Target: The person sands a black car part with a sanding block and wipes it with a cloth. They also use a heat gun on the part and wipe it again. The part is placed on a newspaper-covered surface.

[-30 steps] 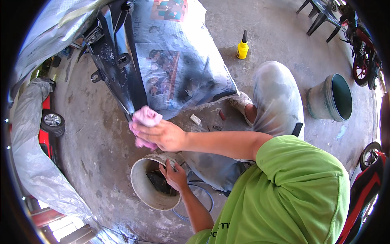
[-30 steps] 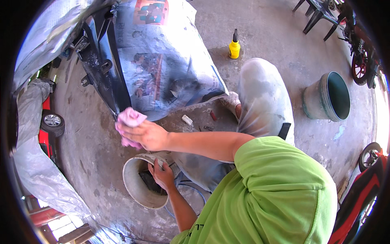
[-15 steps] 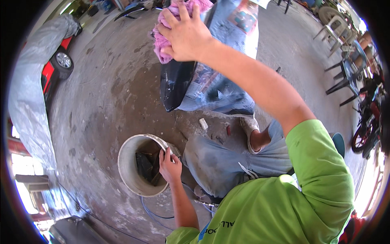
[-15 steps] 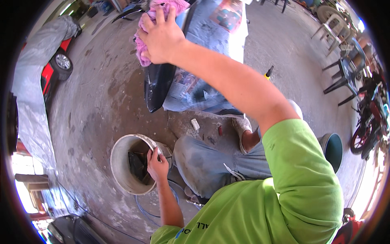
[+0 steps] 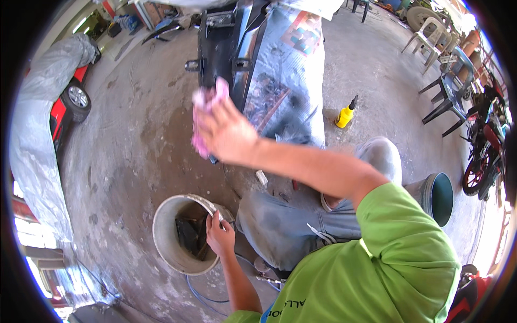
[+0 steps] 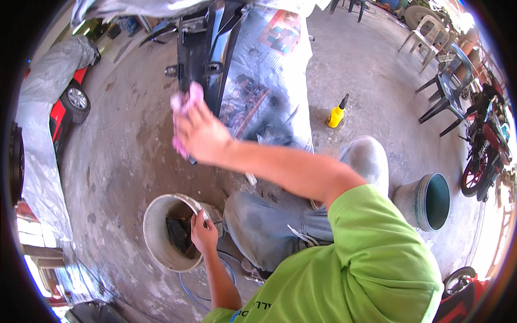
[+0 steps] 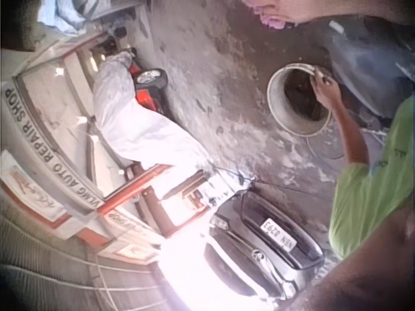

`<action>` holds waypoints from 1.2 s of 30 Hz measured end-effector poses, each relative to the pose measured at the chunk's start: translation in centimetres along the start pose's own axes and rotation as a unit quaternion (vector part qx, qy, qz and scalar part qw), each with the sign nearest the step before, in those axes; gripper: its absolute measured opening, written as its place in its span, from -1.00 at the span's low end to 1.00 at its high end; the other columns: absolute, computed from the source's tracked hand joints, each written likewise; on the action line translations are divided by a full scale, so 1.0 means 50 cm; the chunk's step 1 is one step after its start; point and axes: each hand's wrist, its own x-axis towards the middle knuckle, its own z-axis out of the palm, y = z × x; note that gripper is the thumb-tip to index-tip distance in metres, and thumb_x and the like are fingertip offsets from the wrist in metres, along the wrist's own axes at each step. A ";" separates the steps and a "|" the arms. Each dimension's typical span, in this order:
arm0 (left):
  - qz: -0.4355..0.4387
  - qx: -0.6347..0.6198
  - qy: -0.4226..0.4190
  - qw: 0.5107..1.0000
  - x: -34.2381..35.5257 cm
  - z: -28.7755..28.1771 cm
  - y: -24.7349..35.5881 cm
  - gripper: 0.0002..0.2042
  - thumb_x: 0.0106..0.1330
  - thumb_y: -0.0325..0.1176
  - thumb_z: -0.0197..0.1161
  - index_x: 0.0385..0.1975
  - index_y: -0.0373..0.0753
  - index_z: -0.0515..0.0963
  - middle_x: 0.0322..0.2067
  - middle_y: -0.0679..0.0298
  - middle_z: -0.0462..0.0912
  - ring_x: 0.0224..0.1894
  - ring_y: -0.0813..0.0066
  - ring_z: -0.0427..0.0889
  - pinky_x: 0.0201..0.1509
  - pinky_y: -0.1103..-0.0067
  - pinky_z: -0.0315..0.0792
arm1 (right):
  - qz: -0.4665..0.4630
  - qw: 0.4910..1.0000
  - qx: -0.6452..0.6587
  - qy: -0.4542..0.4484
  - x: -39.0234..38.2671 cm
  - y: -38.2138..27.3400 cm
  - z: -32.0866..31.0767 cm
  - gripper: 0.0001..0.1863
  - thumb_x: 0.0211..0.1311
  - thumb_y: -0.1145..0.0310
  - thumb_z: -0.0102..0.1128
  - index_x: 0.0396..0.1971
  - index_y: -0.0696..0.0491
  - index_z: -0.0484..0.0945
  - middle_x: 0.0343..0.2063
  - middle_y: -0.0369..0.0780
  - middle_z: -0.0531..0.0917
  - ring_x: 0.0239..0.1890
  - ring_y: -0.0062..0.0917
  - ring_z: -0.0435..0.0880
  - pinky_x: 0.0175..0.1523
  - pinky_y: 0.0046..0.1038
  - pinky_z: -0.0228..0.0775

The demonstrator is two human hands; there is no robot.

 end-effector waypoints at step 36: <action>0.068 -0.113 0.198 0.971 -0.004 0.000 -0.012 -0.72 0.30 -0.32 0.31 -0.03 -0.26 0.69 0.03 0.00 0.69 0.06 -0.03 0.67 0.15 0.23 0.56 | -0.103 0.964 0.245 -0.001 -0.200 -0.170 0.034 -0.36 0.13 0.28 0.24 0.29 -0.01 0.51 0.40 -0.08 0.37 0.50 -0.20 0.27 0.52 -0.12 0.24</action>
